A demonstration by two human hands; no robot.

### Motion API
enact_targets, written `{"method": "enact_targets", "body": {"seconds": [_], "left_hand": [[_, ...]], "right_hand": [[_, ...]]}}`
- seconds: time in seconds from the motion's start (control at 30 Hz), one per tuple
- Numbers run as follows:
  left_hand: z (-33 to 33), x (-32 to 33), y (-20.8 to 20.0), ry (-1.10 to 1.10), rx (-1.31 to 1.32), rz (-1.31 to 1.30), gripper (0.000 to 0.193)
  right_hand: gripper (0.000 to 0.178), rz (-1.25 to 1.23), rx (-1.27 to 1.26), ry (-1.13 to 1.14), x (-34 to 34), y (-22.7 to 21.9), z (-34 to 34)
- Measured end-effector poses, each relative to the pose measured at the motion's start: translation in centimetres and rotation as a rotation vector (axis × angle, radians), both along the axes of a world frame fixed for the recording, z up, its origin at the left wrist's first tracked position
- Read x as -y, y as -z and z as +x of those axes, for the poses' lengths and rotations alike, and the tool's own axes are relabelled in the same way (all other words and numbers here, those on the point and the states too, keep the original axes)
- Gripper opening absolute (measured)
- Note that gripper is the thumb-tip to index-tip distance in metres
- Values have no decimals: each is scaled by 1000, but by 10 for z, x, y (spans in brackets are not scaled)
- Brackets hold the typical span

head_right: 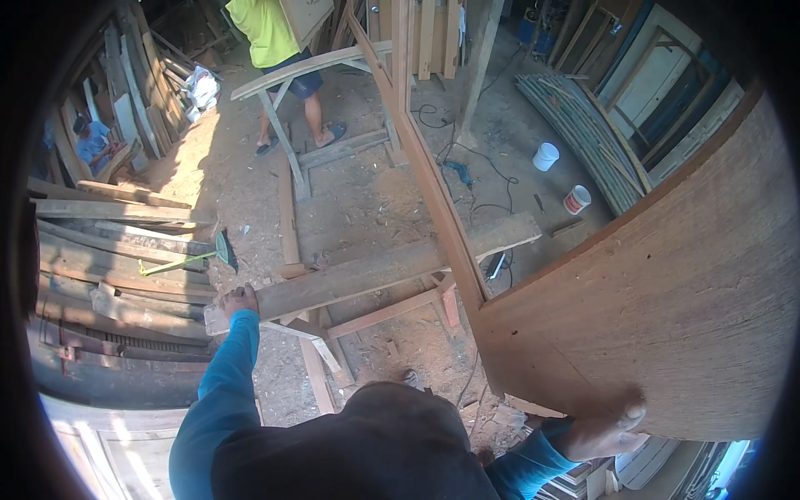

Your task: The person handles and aligns wooden boards to assemble a large frame, lifting one board to fit it into a slot.

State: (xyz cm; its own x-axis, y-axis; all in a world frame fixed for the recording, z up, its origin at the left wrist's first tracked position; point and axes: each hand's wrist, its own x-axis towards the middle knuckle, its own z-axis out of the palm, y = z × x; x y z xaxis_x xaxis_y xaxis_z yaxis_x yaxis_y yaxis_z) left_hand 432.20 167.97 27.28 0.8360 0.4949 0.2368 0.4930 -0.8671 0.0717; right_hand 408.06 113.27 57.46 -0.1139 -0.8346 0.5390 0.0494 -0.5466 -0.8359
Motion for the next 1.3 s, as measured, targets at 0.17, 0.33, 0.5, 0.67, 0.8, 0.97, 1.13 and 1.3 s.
{"method": "enact_targets", "body": {"seconds": [0.17, 0.33, 0.5, 0.67, 0.8, 0.97, 1.13, 1.3], "left_hand": [[0, 3, -5, -18, -10, -31, 41], [1, -3, 2, -15, -8, -51, 42], [1, -5, 4, -23, 0, -61, 43], [0, 6, -13, -24, -35, -96, 43], [0, -2, -1, -30, -25, -54, 43], [-2, 1, -5, 7, -16, -71, 42], [-1, 5, -7, -1, -27, -72, 41], [1, -3, 2, -16, -12, -60, 41]], "right_hand": [[103, -27, 16, -8, -3, -5, 5], [102, -41, 9, -14, -1, -3, 3], [95, -89, 3, 7, -1, -2, 4], [94, -85, -5, 25, 0, -1, 3], [98, -28, 4, -2, -2, -3, 2], [102, -50, -8, -32, -4, -5, 3], [95, -112, -20, 2, 6, 1, -3], [101, -61, 0, -32, 0, -4, 2]]}}
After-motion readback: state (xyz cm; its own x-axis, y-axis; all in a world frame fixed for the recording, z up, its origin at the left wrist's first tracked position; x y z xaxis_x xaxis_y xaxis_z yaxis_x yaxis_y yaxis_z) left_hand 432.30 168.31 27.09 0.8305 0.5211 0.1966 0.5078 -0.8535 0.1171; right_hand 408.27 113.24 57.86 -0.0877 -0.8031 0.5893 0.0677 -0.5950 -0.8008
